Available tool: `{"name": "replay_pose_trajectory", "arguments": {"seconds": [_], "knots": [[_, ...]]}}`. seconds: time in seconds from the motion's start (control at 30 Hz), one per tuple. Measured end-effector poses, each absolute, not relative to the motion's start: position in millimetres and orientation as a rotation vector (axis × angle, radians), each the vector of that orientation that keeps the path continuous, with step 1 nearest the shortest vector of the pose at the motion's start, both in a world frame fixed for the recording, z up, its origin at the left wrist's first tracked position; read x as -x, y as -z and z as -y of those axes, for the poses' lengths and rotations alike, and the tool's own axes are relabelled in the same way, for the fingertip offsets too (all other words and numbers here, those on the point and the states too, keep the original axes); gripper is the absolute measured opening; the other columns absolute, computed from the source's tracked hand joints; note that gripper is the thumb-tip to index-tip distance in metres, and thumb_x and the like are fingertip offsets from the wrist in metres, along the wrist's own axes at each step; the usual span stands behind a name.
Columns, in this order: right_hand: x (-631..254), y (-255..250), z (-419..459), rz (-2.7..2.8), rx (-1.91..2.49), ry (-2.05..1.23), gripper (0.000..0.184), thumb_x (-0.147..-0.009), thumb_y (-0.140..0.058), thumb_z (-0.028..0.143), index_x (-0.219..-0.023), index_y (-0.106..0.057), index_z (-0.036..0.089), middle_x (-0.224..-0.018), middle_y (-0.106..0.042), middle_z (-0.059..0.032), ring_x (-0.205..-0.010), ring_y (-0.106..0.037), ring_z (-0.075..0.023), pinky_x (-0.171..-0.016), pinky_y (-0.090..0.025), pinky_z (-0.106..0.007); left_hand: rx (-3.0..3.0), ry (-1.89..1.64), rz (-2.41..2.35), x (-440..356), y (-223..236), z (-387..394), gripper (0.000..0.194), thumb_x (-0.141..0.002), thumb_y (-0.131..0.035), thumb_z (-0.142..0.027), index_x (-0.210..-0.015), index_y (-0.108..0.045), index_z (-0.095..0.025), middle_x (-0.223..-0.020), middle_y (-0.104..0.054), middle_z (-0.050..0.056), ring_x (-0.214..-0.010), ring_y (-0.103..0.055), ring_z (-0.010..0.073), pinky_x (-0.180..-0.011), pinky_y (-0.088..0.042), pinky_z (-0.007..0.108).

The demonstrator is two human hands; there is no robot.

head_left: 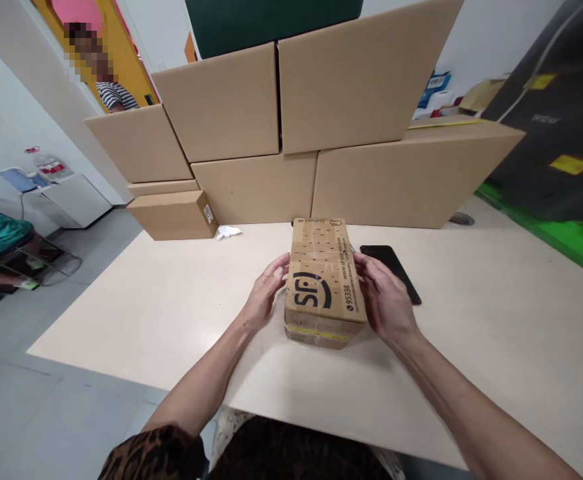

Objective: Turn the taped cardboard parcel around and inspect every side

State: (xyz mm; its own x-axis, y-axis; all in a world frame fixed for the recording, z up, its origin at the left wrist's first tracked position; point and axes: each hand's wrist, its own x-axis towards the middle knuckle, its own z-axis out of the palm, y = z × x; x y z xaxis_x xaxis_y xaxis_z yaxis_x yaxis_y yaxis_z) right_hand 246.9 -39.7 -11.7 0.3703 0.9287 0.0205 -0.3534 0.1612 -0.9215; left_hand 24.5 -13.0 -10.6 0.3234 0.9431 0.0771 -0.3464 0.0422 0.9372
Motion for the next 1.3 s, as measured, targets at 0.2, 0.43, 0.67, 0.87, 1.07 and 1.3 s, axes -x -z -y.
{"name": "replay_pose_trajectory", "arguments": {"seconds": [0.2,0.43,0.67,0.87,1.07,1.3], "knots": [[-243.2,0.4,49.6,0.783,0.915,-1.085,0.033,-0.087,-0.075,0.054,-0.113,-0.081,0.035,-0.134,-0.08,-0.0008,-0.145,-0.062,-0.0303,-0.119,-0.053,-0.048,-1.163,-1.138,-0.608,-22.1,10.3,16.1,0.071,-0.082,-0.082,-0.067,-0.143,-0.069,-0.032,-0.169,-0.053,0.006,-0.164,-0.035,0.0384,-0.134,-0.025,0.054],[-245.8,-11.1,56.5,0.793,0.779,-1.036,0.032,-0.093,-0.066,0.05,-0.116,-0.081,0.035,-0.135,-0.079,-0.0019,-0.142,-0.064,-0.031,-0.128,-0.043,-0.055,-1.2,-1.18,-0.532,-18.8,4.1,18.6,0.066,-0.083,-0.081,-0.066,-0.139,-0.073,-0.031,-0.171,-0.049,0.006,-0.166,-0.03,0.0398,-0.136,-0.02,0.059],[-246.8,-7.5,60.6,0.83,0.742,-1.005,0.029,-0.094,-0.066,0.051,-0.115,-0.082,0.039,-0.133,-0.08,-0.0019,-0.135,-0.068,-0.0327,-0.128,-0.042,-0.058,-1.165,-1.152,-0.45,-19.7,-2.8,22.8,0.067,-0.081,-0.086,-0.06,-0.142,-0.071,-0.034,-0.171,-0.05,0.004,-0.16,-0.042,0.0401,-0.134,-0.029,0.058],[-250.9,-3.3,59.1,0.851,0.648,-0.968,0.032,-0.093,-0.065,0.051,-0.11,-0.085,0.033,-0.124,-0.083,-0.0046,-0.131,-0.071,-0.0316,-0.124,-0.048,-0.053,-1.064,-1.204,-0.487,-17.0,-4.7,22.3,0.065,-0.076,-0.091,-0.054,-0.135,-0.075,-0.03,-0.154,-0.068,0.006,-0.16,-0.042,0.0378,-0.133,-0.031,0.053],[-253.6,-2.7,55.1,0.8,0.611,-0.967,0.029,-0.089,-0.069,0.05,-0.102,-0.087,0.03,-0.112,-0.087,-0.0022,-0.115,-0.078,-0.0239,-0.108,-0.061,-0.038,-1.029,-1.236,-0.506,-15.7,-4.4,19.6,0.062,-0.075,-0.092,-0.053,-0.129,-0.078,-0.026,-0.144,-0.074,0.009,-0.15,-0.055,0.0369,-0.123,-0.043,0.048],[-249.4,-4.4,54.8,0.819,0.664,-0.966,0.026,-0.087,-0.075,0.046,-0.106,-0.085,0.032,-0.128,-0.082,-0.0036,-0.137,-0.068,-0.0312,-0.119,-0.054,-0.049,-1.179,-1.11,-0.514,-19.4,10.7,15.6,0.067,-0.085,-0.084,-0.056,-0.145,-0.069,-0.03,-0.163,-0.06,0.007,-0.16,-0.042,0.0379,-0.132,-0.031,0.054]]}}
